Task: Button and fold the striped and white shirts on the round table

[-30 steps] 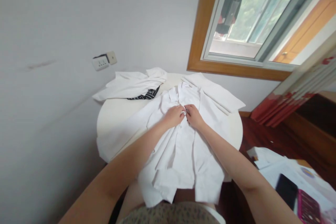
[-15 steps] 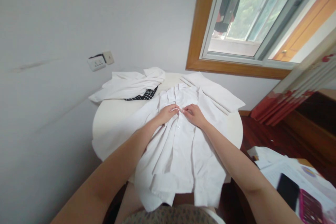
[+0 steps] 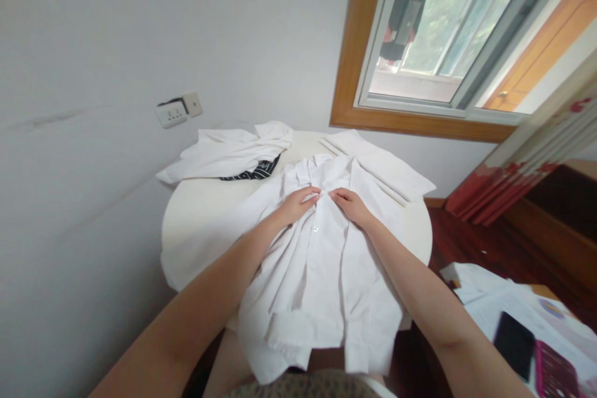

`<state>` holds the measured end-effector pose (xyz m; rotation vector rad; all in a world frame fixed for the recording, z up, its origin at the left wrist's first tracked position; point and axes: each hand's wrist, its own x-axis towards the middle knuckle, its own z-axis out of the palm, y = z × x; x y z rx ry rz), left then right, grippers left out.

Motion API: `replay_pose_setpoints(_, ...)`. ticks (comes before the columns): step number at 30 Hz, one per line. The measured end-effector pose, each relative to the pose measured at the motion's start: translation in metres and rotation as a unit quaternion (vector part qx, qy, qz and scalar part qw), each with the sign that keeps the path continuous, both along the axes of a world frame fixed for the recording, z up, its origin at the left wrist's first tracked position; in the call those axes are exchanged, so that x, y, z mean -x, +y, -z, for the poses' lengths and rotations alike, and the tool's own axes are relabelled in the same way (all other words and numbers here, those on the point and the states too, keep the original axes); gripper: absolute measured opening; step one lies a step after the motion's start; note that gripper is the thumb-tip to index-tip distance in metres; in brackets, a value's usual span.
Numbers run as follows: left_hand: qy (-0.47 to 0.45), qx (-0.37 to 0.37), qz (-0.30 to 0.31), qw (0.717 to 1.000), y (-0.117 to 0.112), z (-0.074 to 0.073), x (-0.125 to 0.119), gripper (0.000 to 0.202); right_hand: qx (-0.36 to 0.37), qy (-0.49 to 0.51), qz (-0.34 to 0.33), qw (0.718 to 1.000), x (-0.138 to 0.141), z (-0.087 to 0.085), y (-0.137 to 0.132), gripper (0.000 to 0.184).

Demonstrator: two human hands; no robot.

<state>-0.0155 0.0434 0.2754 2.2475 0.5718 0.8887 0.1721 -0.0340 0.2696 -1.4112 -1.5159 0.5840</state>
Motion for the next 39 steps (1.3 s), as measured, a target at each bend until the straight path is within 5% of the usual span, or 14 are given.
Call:
replay_pose_setpoints(17,-0.001,-0.02,-0.079,0.997,-0.005,-0.007,0.006,0.029,-0.028,-0.039,-0.028,0.998,0.003,0.0,-0.003,0.036)
replay_pose_setpoints(25,0.099,-0.141,0.066,0.983,-0.022,-0.04,0.017,0.024,-0.101,0.07,0.117,0.985,-0.013,-0.018,-0.004,0.036)
replay_pose_setpoints(30,0.139,-0.01,0.168,0.976,-0.039,-0.05,0.014,0.032,-0.118,0.081,0.133,0.981,-0.017,-0.022,-0.004,0.036)
replay_pose_setpoints(39,0.133,-0.017,0.156,0.979,-0.037,-0.059,0.023,0.035,-0.13,0.115,0.169,0.97,-0.029,-0.006,0.004,0.038)
